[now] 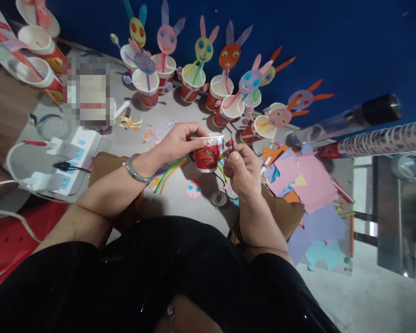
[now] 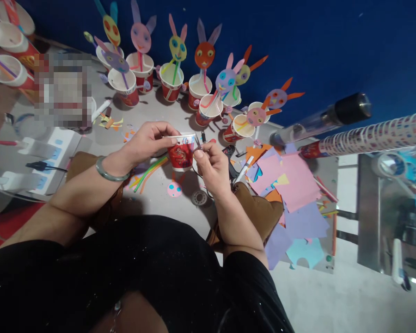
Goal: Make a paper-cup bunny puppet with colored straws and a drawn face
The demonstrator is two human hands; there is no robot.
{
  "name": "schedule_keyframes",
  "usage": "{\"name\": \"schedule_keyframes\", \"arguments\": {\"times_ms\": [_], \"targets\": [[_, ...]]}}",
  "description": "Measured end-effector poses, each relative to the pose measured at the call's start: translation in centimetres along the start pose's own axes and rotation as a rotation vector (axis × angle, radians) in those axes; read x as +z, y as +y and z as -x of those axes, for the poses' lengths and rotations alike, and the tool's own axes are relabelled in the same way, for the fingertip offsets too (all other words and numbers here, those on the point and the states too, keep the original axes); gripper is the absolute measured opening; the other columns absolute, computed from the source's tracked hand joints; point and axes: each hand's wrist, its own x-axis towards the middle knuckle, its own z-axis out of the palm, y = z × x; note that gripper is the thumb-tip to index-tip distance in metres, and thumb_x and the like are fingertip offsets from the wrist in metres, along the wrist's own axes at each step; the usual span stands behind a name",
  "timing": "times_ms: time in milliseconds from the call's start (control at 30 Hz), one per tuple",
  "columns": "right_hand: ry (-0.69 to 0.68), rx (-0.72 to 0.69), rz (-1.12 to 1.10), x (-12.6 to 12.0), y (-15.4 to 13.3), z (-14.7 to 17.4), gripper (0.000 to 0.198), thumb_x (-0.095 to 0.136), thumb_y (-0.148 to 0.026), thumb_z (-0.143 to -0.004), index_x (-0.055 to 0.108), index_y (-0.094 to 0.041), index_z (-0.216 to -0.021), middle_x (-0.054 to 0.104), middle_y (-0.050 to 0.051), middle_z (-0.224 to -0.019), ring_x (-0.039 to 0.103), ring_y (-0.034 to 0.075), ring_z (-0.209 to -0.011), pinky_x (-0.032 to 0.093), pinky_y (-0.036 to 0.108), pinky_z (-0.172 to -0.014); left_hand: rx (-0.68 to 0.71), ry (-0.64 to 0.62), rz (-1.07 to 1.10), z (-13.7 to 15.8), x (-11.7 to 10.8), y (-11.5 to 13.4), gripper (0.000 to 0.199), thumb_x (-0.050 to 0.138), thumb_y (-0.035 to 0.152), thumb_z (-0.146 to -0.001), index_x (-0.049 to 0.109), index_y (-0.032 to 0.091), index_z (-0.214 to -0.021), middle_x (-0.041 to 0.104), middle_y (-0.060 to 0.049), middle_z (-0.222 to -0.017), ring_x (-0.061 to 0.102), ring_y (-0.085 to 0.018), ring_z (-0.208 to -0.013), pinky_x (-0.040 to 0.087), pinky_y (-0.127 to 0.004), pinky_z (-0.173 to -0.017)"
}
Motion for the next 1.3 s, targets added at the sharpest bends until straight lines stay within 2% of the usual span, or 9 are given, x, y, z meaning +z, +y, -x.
{"name": "schedule_keyframes", "arguments": {"times_ms": [100, 200, 400, 633, 900, 1067, 1300], "targets": [[-0.101, 0.083, 0.018, 0.5, 0.2, 0.4, 0.047, 0.072, -0.067, -0.084, 0.055, -0.024, -0.082, 0.033, -0.01, -0.054, 0.023, 0.005, -0.045, 0.018, 0.02, -0.042, 0.067, 0.103, -0.042, -0.2, 0.0, -0.2, 0.02, 0.077, 0.035, -0.083, 0.07, 0.016, -0.086, 0.072, 0.0, -0.08, 0.065, -0.011, -0.07, 0.054, -0.024, -0.065], [-0.147, 0.169, -0.005, 1.3, 0.4, 0.9, 0.047, 0.071, -0.067, -0.086, 0.055, -0.023, -0.081, 0.033, -0.01, -0.055, 0.023, 0.006, -0.046, 0.017, 0.02, -0.041, 0.134, 0.182, -0.062, -0.3, 0.1, -0.6, 0.019, 0.075, 0.035, -0.086, 0.068, 0.017, -0.085, 0.072, 0.0, -0.081, 0.066, -0.011, -0.073, 0.056, -0.024, -0.068], [-0.203, 0.363, -0.242, 2.6, 0.1, 1.2, 0.041, 0.066, -0.063, -0.089, 0.056, -0.023, -0.087, 0.035, -0.012, -0.05, 0.017, 0.005, -0.04, 0.014, 0.02, -0.038, 0.231, 0.313, -0.092, -0.4, 0.6, -1.8, 0.01, 0.073, 0.028, -0.087, 0.068, 0.019, -0.086, 0.071, 0.0, -0.083, 0.064, -0.01, -0.074, 0.053, -0.023, -0.069], [-0.206, 0.462, -0.341, 2.5, -0.8, 1.1, 0.046, 0.071, -0.065, -0.083, 0.052, -0.024, -0.09, 0.036, -0.014, -0.048, 0.014, 0.004, -0.036, 0.013, 0.018, -0.037, 0.281, 0.277, -0.137, -0.3, 0.7, -2.2, 0.016, 0.073, 0.036, -0.091, 0.067, 0.022, -0.088, 0.073, -0.002, -0.089, 0.067, -0.013, -0.083, 0.056, -0.028, -0.077], [-0.216, 0.483, -0.359, 2.7, -0.8, 1.2, 0.046, 0.072, -0.065, -0.083, 0.053, -0.023, -0.09, 0.037, -0.015, -0.047, 0.016, 0.003, -0.035, 0.014, 0.018, -0.036, 0.362, 0.282, -0.179, -0.1, 1.0, -2.1, 0.023, 0.071, 0.045, -0.092, 0.066, 0.023, -0.088, 0.073, -0.002, -0.091, 0.069, -0.015, -0.09, 0.056, -0.034, -0.088], [-0.188, 0.448, -0.369, 2.7, -0.8, 1.2, 0.046, 0.072, -0.065, -0.083, 0.052, -0.024, -0.09, 0.037, -0.015, -0.048, 0.016, 0.003, -0.035, 0.013, 0.019, -0.035, 0.327, 0.283, -0.19, 0.2, 1.3, -1.4, 0.025, 0.071, 0.046, -0.091, 0.065, 0.023, -0.085, 0.075, -0.003, -0.094, 0.069, -0.017, -0.095, 0.055, -0.037, -0.095], [-0.161, 0.442, -0.337, 2.9, -0.8, 1.2, 0.046, 0.071, -0.067, -0.083, 0.051, -0.025, -0.089, 0.035, -0.015, -0.048, 0.016, 0.003, -0.034, 0.014, 0.02, -0.035, 0.3, 0.262, -0.178, 0.3, 1.3, -1.0, 0.027, 0.072, 0.048, -0.088, 0.063, 0.022, -0.083, 0.075, -0.004, -0.095, 0.069, -0.017, -0.096, 0.054, -0.036, -0.095]]}}
